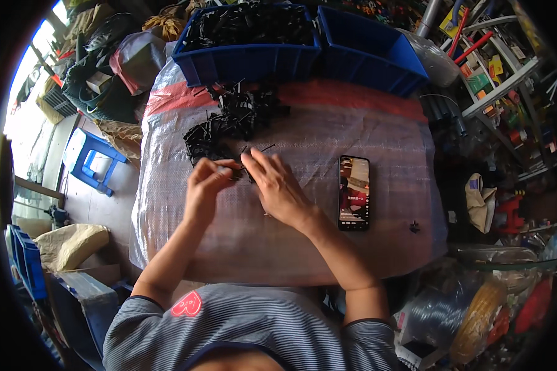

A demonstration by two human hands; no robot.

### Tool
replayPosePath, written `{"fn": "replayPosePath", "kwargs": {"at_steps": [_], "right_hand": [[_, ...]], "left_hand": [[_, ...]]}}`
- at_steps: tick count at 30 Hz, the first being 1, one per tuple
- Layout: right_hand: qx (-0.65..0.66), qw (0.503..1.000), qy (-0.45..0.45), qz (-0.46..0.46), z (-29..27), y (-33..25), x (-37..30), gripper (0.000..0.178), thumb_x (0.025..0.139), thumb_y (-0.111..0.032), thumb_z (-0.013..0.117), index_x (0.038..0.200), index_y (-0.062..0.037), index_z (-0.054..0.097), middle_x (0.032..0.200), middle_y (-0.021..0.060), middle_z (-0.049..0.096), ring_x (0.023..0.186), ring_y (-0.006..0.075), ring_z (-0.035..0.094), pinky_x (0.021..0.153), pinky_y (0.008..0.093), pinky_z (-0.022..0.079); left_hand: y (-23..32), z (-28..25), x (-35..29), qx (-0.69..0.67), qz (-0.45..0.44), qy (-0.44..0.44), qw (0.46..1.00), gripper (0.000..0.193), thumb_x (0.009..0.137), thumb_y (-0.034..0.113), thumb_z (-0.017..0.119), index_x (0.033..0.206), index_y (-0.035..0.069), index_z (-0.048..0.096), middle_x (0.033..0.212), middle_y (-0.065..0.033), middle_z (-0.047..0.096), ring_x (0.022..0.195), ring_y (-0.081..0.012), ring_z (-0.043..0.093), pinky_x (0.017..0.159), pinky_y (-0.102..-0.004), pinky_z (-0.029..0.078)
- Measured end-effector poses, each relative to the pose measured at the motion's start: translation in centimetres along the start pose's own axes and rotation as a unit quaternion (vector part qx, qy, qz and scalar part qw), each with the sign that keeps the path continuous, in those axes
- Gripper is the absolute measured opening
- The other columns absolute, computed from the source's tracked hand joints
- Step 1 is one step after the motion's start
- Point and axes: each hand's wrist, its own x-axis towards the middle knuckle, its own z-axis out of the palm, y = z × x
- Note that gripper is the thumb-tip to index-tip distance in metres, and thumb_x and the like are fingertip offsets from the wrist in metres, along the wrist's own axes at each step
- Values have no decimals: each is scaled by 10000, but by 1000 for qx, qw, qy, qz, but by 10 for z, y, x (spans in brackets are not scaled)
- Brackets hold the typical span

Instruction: Assembling small black plastic electronic components and wiring at a workbench.

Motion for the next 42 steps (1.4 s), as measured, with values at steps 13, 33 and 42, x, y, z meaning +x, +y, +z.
{"fn": "replayPosePath", "kwargs": {"at_steps": [13, 33, 42], "right_hand": [[43, 975, 218, 25, -22, 0, 0, 129, 760, -68, 647, 869, -16, 604, 790, 60, 570, 686, 189, 524, 631, 290, 433], [262, 922, 259, 121, 10, -19, -18, 208, 832, -117, 615, 999, -17, 542, 814, 38, 563, 737, 107, 530, 649, 235, 461], [393, 889, 178, 151, 7, -19, -21, 222, 853, -106, 585, 1060, -24, 582, 833, 6, 559, 784, 69, 522, 720, 205, 467]], "left_hand": [[4, 7, -11, 19, -155, -64, 986, 284, 713, 20, 599, 992, 57, 554, 715, 8, 488, 635, -94, 478, 604, -222, 398], [3, 16, -20, 145, -142, -138, 969, 273, 805, 204, 649, 1014, 40, 586, 726, 46, 523, 637, -39, 447, 536, -192, 333], [6, 16, -22, 145, -95, -57, 983, 166, 780, 184, 667, 873, 56, 617, 672, 58, 518, 570, -21, 402, 502, -185, 296]]}}
